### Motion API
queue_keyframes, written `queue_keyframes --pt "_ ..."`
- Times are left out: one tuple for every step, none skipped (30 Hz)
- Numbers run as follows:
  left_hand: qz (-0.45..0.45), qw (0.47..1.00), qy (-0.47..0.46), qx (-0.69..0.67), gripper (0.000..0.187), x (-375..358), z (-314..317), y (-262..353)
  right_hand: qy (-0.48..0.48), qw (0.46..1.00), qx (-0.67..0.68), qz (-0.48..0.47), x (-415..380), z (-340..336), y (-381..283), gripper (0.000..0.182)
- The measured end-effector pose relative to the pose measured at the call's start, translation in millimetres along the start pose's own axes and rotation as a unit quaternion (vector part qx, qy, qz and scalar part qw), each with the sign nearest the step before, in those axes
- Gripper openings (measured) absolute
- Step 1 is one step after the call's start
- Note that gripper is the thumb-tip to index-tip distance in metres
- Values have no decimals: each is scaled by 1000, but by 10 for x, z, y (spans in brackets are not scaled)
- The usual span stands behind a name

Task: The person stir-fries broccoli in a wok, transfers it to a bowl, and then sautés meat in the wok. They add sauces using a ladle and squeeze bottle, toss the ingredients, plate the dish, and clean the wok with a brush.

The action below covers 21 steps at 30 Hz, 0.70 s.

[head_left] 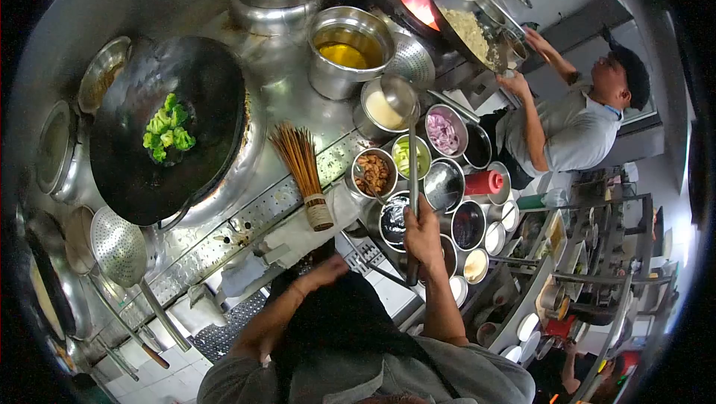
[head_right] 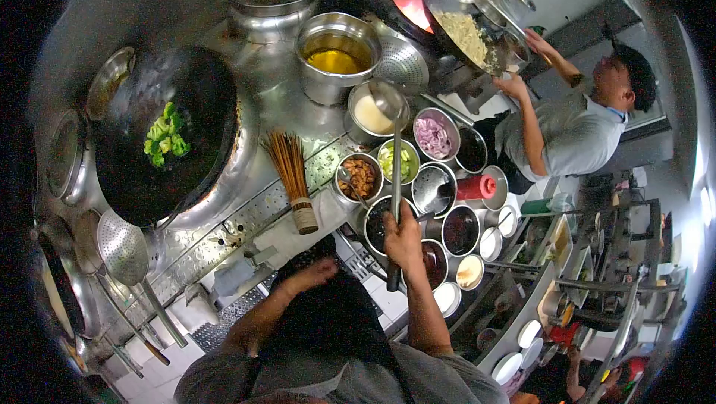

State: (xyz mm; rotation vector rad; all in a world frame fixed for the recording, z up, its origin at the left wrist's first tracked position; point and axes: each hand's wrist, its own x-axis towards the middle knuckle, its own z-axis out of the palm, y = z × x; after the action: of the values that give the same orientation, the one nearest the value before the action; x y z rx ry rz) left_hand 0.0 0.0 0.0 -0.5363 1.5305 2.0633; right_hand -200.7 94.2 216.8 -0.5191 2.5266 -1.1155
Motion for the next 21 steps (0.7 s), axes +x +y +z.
queue_keyframes --pt "99 985 -71 121 41 -292 15 298 -10 1000 -5 -8 -48 40 -84 42" --pt "95 985 -71 124 41 -566 -37 594 -20 1000 -11 -18 -91 78 -168 38" --pt "142 985 -75 70 30 -514 161 1075 -10 999 -17 -25 -9 -261 -108 38" --pt "171 982 -74 15 24 -707 94 1414 -25 1000 5 12 -35 -272 -177 38" --pt "217 972 19 83 21 -831 4 1799 -40 998 23 52 -87 -300 -204 38" --pt "353 898 142 220 24 -668 -199 1932 -16 1000 14 2 -8 -162 82 37" --pt "309 865 252 305 28 -637 -308 2311 -33 998 -53 25 3 -177 -54 38" --pt "365 785 353 355 30 -328 -455 2415 -37 996 -79 10 15 -151 -12 39" --pt "381 751 387 375 37 5 -654 2515 -41 994 -105 -8 35 -124 33 39" --pt "370 736 386 416 44 229 -792 2612 -37 993 -109 -14 11 -143 19 39" --pt "357 719 385 455 54 392 -897 2693 -34 995 -90 -37 -34 -168 12 40" --pt "361 718 387 452 54 511 -966 2739 -31 995 -72 -59 -66 -184 0 42" --pt "292 730 354 507 57 615 -1011 2781 -28 995 -76 -62 -42 -159 -20 42" --pt "219 736 314 558 61 711 -1039 2799 6 992 -96 -83 -10 -89 -39 43" --pt "222 738 310 557 61 806 -1066 2792 40 987 -116 -102 2 -19 -71 45" --pt "212 732 314 566 64 871 -1091 2796 24 990 -128 -49 3 23 -184 46" --pt "202 726 317 576 68 922 -1117 2785 13 992 -123 -24 -10 48 -196 45" --pt "191 735 305 574 63 918 -1123 2791 7 994 -102 -27 -67 44 -175 45" --pt "192 735 305 575 63 906 -1142 2790 -1 996 -82 -33 -106 20 -171 45" --pt "202 723 310 583 62 894 -1160 2782 -3 996 -74 -40 -129 -30 -181 45" --pt "213 712 312 592 60 877 -1143 2765 -3 997 -68 -44 -187 -72 -229 45"
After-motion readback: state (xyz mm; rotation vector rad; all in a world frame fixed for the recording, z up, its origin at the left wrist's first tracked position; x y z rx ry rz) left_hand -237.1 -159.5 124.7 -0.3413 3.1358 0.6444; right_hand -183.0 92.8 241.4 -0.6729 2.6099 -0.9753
